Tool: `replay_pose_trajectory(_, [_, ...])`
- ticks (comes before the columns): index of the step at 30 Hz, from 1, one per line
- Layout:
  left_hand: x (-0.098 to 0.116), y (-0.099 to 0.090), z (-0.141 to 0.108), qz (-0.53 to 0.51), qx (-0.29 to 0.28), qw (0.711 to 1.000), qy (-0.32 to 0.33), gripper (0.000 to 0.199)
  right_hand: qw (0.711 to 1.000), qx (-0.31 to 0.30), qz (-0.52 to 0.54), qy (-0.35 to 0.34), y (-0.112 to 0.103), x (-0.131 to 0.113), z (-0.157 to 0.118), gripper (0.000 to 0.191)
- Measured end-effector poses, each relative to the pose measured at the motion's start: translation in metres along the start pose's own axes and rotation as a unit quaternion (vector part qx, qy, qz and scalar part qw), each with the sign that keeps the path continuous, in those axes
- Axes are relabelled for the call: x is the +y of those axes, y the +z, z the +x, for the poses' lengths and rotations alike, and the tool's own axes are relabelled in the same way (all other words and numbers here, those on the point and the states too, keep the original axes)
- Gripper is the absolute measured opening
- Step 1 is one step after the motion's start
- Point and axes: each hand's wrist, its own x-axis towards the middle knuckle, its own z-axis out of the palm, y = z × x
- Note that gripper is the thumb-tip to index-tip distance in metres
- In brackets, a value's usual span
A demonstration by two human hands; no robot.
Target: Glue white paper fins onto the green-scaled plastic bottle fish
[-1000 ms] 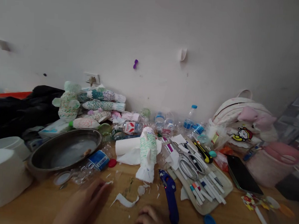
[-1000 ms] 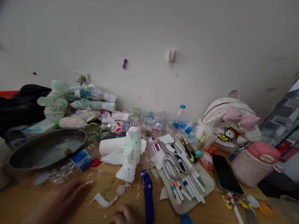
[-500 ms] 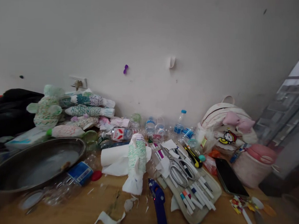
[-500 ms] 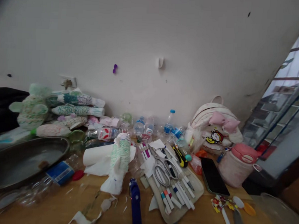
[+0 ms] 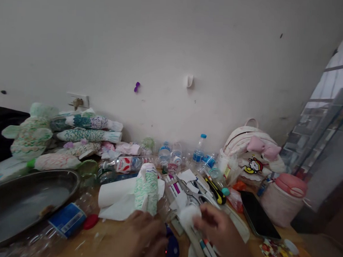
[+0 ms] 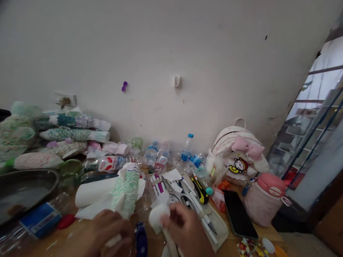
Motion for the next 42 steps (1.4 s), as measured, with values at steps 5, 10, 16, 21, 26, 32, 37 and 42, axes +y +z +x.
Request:
replay_pose_trajectory(5, [-0.018, -0.005, 0.041, 0.143, 0.073, 0.987, -0.011, 0.018, 0.963, 0.111, -0.243, 0.032, -0.004, 0.036, 0.052, 0.019])
replay_pose_trajectory(10, [-0.019, 0.012, 0.050, 0.125, 0.113, 0.985, -0.024, 0.020, 0.948, 0.006, -0.313, -0.059, 0.028, 0.043, 0.053, 0.034])
replay_pose_trajectory(16, [-0.021, 0.019, 0.047, 0.135, 0.079, 0.988, 0.009, 0.020, 0.938, 0.052, -0.339, -0.056, 0.031, 0.037, 0.055, 0.013])
replay_pose_trajectory(21, [-0.033, 0.023, 0.040, 0.181, 0.112, 0.977, 0.008, 0.029, 0.966, 0.050, -0.243, -0.074, 0.034, 0.036, 0.056, 0.018])
replay_pose_trajectory(26, [-0.030, 0.025, 0.032, 0.182, 0.149, 0.972, 0.023, 0.026, 0.981, -0.014, -0.189, -0.028, 0.049, 0.017, 0.060, 0.042])
replay_pose_trajectory(32, [-0.033, 0.029, 0.023, 0.202, 0.119, 0.958, 0.165, 0.026, 0.990, 0.004, -0.131, 0.045, 0.060, 0.012, 0.069, 0.044])
replay_pose_trajectory(37, [-0.039, 0.019, 0.024, 0.223, 0.036, 0.963, 0.145, 0.027, 0.984, 0.085, 0.096, 0.120, 0.056, 0.030, 0.077, 0.035])
replay_pose_trajectory(42, [-0.041, 0.018, 0.026, 0.229, 0.048, 0.968, 0.090, 0.024, 0.961, 0.168, 0.180, 0.130, 0.041, 0.038, 0.083, 0.038])
